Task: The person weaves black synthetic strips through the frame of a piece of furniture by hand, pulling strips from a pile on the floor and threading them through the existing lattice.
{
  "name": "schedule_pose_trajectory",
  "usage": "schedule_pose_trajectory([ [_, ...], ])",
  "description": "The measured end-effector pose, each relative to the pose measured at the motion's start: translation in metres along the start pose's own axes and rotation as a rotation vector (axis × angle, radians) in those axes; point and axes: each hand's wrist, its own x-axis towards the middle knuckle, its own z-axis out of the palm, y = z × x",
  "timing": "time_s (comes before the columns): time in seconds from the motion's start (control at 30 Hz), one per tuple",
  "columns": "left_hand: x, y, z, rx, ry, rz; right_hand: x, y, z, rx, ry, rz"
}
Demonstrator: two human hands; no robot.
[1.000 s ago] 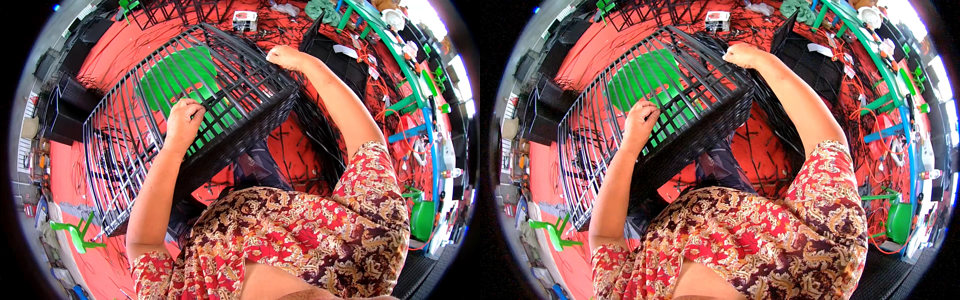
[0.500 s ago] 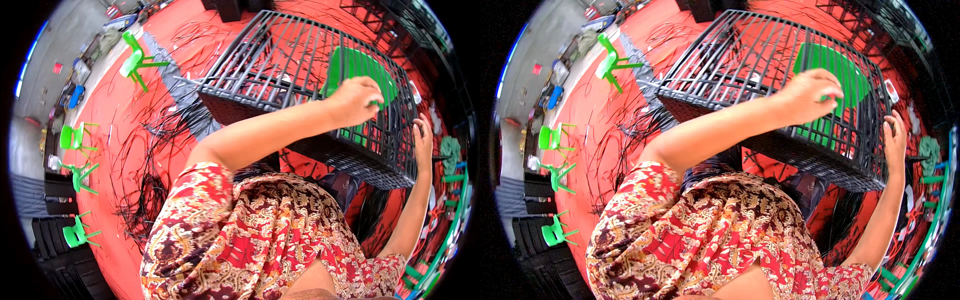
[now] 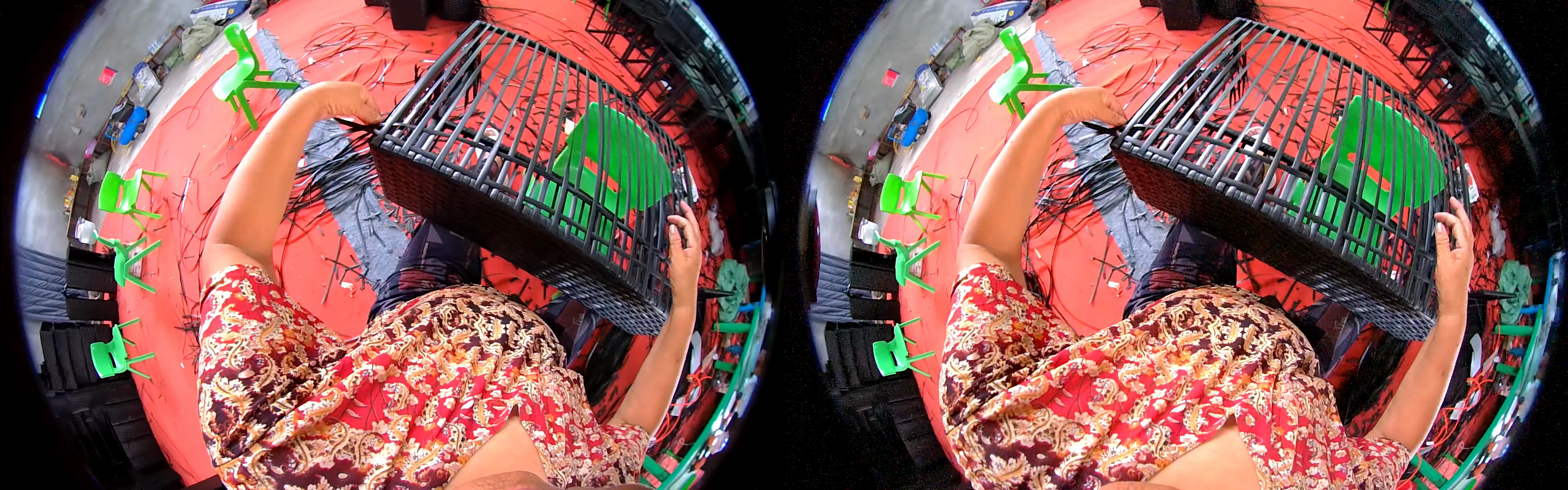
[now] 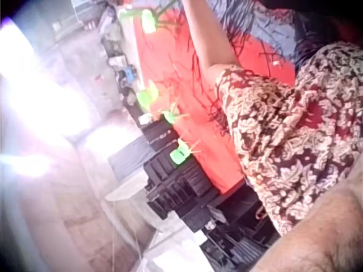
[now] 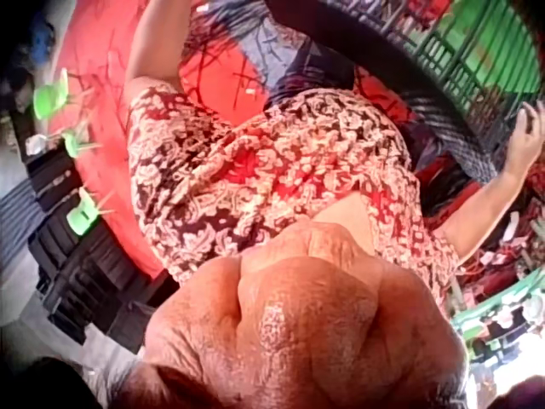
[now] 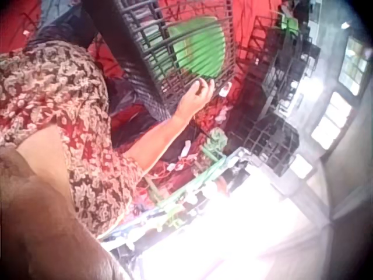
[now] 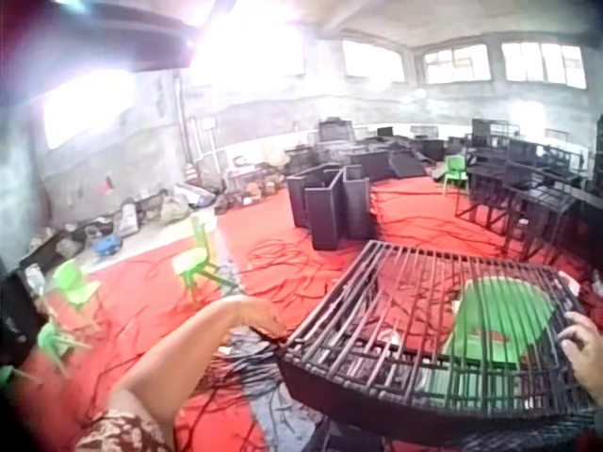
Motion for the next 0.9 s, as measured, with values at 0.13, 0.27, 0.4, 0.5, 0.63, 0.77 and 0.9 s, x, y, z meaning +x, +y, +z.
schedule_pose_trajectory([
  [0.13,0.023,-0.027,-0.005,0.480,-0.011,0.554,-0.011,0.025,-0.022,-0.077,-0.004,-0.016],
  [0.27,0.012,-0.046,-0.016,0.519,0.113,0.529,-0.027,0.066,-0.049,-0.191,0.043,0.065],
  [0.4,0.008,0.017,0.000,-0.165,0.194,-0.123,-0.059,0.144,-0.089,-0.134,0.129,0.335],
  [0.5,0.030,0.009,-0.016,-0.200,-0.045,-0.007,-0.076,0.177,-0.104,0.103,0.048,0.654],
  [0.63,0.035,0.012,-0.016,-0.187,0.093,-0.020,-0.078,0.191,-0.100,0.256,-0.022,0.680],
  [0.77,0.038,0.020,-0.021,-0.225,0.081,-0.020,-0.068,0.206,-0.083,0.294,-0.014,0.585],
  [0.9,0.043,0.020,-0.023,-0.197,0.112,-0.029,-0.051,0.200,-0.077,0.090,-0.111,0.784],
])
